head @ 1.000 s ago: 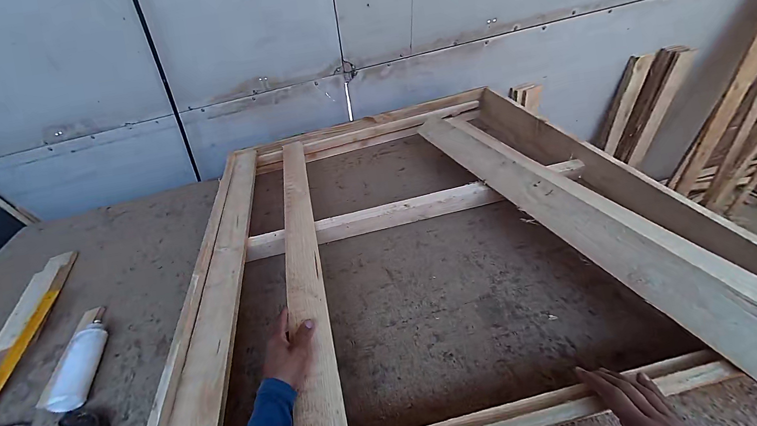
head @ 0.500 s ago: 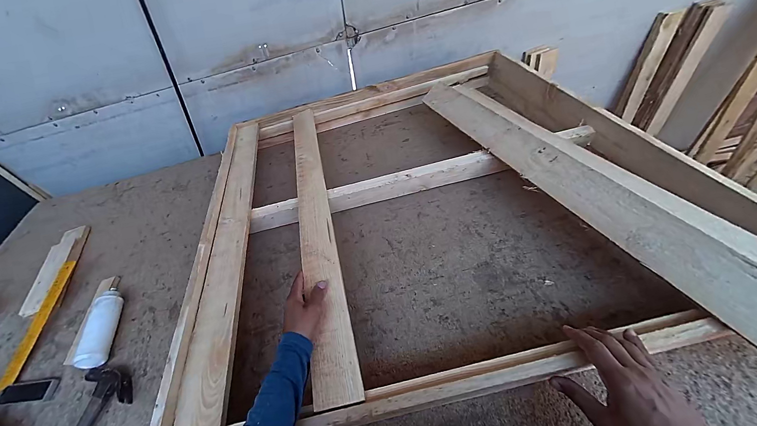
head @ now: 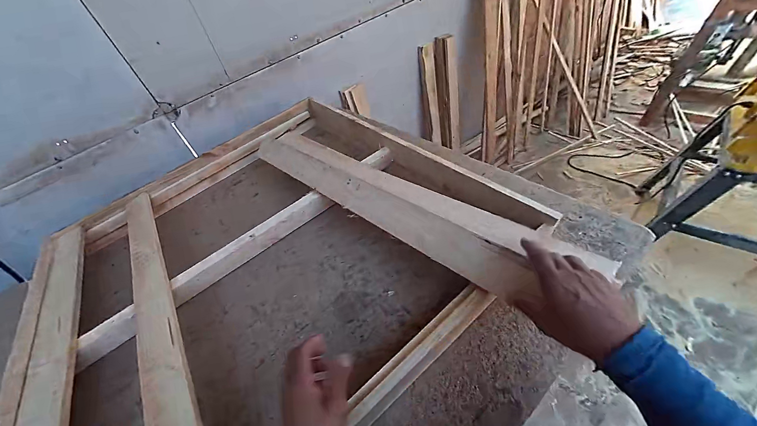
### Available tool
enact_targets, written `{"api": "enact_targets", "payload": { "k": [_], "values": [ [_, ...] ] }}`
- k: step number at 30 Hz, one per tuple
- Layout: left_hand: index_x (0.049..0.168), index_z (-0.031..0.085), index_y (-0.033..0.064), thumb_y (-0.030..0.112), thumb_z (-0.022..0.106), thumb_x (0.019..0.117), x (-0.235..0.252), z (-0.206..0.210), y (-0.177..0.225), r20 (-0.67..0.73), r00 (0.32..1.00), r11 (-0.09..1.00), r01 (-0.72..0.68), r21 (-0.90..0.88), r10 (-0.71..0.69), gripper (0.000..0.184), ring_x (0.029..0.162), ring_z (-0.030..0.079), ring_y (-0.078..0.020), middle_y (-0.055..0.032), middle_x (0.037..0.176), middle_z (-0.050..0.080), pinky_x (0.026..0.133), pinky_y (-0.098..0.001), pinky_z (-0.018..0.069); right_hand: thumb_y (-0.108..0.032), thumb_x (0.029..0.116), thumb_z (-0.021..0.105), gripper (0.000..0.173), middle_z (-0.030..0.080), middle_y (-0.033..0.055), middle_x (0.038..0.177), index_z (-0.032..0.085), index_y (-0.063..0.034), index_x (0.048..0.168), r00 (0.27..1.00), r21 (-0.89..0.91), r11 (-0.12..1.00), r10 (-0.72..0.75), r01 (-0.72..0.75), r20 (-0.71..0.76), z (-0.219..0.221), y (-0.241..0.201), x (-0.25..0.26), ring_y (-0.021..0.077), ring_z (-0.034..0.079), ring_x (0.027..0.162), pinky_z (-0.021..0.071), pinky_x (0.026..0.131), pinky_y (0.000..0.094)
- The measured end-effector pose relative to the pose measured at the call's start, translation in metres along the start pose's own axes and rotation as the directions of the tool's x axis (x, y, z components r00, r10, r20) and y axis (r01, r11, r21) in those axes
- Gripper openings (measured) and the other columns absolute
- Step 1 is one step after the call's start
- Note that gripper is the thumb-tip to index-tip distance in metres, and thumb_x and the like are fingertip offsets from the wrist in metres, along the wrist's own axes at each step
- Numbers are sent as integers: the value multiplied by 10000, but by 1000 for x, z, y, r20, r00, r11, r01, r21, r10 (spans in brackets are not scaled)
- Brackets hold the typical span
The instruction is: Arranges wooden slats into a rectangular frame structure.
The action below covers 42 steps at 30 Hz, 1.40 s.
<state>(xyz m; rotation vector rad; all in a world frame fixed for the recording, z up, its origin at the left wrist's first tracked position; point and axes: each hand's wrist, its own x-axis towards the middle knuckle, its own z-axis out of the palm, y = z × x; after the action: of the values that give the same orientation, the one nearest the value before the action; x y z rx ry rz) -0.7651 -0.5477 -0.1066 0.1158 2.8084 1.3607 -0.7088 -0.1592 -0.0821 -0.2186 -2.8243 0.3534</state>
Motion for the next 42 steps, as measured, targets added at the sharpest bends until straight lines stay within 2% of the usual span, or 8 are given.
{"api": "enact_targets", "payload": {
  "k": [9, 14, 22, 25, 27, 31, 37, 42],
  "values": [
    [1451, 400, -100, 198, 464, 1085, 97, 163, 93, 159, 954, 705, 296, -644, -256, 476, 1006, 729, -274, -238, 1190, 679, 885, -430, 625, -251, 859, 797, 716, 659, 207, 1209, 503, -107, 1496, 942, 425, 895, -251, 139, 221, 13, -14, 20, 380, 692, 1020, 601, 805, 543],
    [1277, 517, -13, 438, 164, 1121, 111, 168, 100, 240, 909, 327, 353, -877, -340, 593, 769, 697, -222, -129, 923, 697, 695, -397, 613, -631, 845, 745, 872, 746, 62, 1123, 514, -84, 1484, 894, 633, 720, -438, 284, 98, -7, 13, 31, 213, 728, 975, 623, 807, 438],
    [1048, 546, 25, 423, 576, 972, 107, 116, 89, 228, 962, 42, 237, -971, -153, 406, 484, 600, -127, -46, 668, 589, 387, -266, 511, -678, 699, 804, 1169, 471, 272, 1511, 363, -31, 1567, 897, 284, 948, -244, 141, 369, 37, 43, 122, 495, 511, 1317, 475, 990, 669],
    [1187, 573, 47, 446, 608, 960, 71, 82, 68, 30, 946, 581, 223, -783, -322, 461, 566, 603, -112, -41, 756, 608, 468, -268, 531, -532, 657, 876, 1177, 481, 283, 1489, 336, -50, 1585, 916, 222, 970, -178, 101, 360, 46, 40, 128, 521, 507, 1293, 465, 969, 691],
    [1348, 578, 62, 513, 772, 847, 36, 52, 52, -180, 888, 873, 347, -342, -424, 702, 904, 709, -219, -123, 1072, 708, 775, -408, 620, -554, 648, 859, 1180, 550, 254, 1412, 332, -78, 1591, 911, 182, 978, -167, 104, 376, 46, 44, 133, 490, 524, 1278, 469, 980, 676],
    [1387, 600, 58, 491, 877, 738, 0, -5, 17, -502, 864, 851, 295, 434, -43, 828, 1210, 573, -492, -297, 1388, 534, 953, -662, 507, -580, 651, 854, 1097, 622, 190, 1342, 412, -117, 1542, 903, 334, 942, -180, 44, 389, 37, 59, 144, 395, 589, 1237, 488, 1017, 603],
    [1479, 481, 15, 487, 624, 983, 54, 70, 118, -105, 994, 988, -47, -150, 31, 699, 1115, 692, -218, -130, 1316, 648, 906, -416, 620, -664, 613, 874, 1119, 692, 49, 1202, 430, -108, 1477, 901, 624, 762, -135, -170, 411, 17, 48, 146, 176, 684, 1072, 588, 930, 442],
    [1571, 226, -27, 341, 568, 1047, 93, 163, 138, 230, 945, 711, 326, -623, -232, 726, 988, 736, -272, -212, 1223, 669, 841, -453, 645, -421, 826, 821, 844, 718, 47, 1113, 415, -12, 1443, 870, 766, 633, -313, -106, 380, 12, 4, 123, 162, 704, 922, 606, 792, 367]
  ]
}}
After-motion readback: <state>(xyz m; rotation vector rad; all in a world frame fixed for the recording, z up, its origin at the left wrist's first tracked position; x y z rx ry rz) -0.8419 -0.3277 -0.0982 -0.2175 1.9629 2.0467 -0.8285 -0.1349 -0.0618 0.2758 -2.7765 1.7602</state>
